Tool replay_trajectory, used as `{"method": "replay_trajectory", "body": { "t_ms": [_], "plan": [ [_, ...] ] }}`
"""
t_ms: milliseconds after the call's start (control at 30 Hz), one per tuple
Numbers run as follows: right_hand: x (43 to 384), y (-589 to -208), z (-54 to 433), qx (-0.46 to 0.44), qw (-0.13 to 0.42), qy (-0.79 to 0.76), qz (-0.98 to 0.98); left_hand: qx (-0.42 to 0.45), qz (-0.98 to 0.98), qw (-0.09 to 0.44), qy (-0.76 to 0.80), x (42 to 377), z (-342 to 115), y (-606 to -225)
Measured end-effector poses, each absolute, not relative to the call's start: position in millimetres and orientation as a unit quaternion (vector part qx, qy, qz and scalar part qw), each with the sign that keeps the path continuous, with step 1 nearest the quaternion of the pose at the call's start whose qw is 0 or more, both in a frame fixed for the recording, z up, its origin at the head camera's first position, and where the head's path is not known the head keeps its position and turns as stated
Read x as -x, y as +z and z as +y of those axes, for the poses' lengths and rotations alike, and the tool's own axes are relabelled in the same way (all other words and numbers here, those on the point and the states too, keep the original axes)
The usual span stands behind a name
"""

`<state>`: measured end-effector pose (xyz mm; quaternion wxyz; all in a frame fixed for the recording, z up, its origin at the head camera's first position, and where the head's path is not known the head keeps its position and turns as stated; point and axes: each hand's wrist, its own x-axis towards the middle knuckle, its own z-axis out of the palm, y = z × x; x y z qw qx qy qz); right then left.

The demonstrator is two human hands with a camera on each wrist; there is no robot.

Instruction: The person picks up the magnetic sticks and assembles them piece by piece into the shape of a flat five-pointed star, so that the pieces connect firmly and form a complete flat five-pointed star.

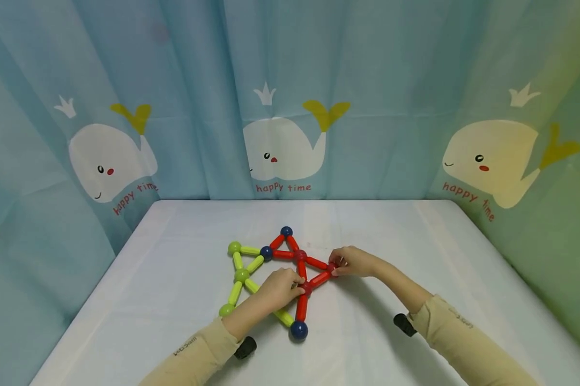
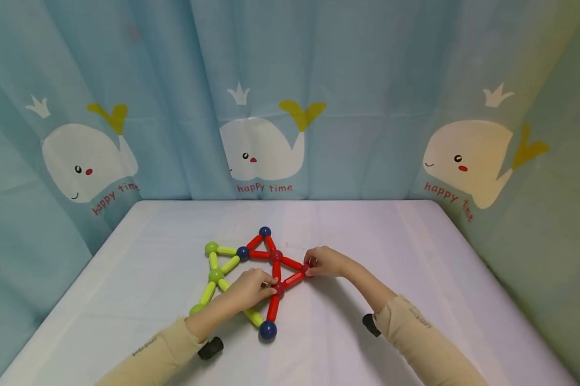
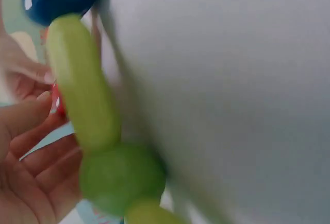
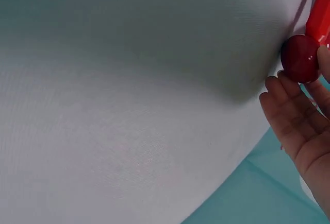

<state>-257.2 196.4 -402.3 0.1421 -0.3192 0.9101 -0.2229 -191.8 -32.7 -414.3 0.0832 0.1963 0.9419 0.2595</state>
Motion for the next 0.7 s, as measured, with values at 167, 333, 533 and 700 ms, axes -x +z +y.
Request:
{"method": "replay_trajectory", "body": {
  "t_ms": [167, 333, 533, 700],
  "plan": [
    [256, -402, 198, 0.319, 0.133, -0.219, 0.912, -0.245, 0.942, 0.113, 0.2, 197, -59, -406],
    [267, -403, 206, 0.319, 0.129, -0.218, 0.913, -0.25, 0.941, 0.14, 0.181, 208, -106, -403],
    [288, -406, 228, 0.294, 0.127, -0.238, 0.917, -0.25, 0.94, 0.143, 0.181, 223, -141, -416],
    [295, -409, 242, 0.284, 0.124, -0.245, 0.919, -0.294, 0.936, 0.059, 0.183, 233, -134, -428]
  ]
}}
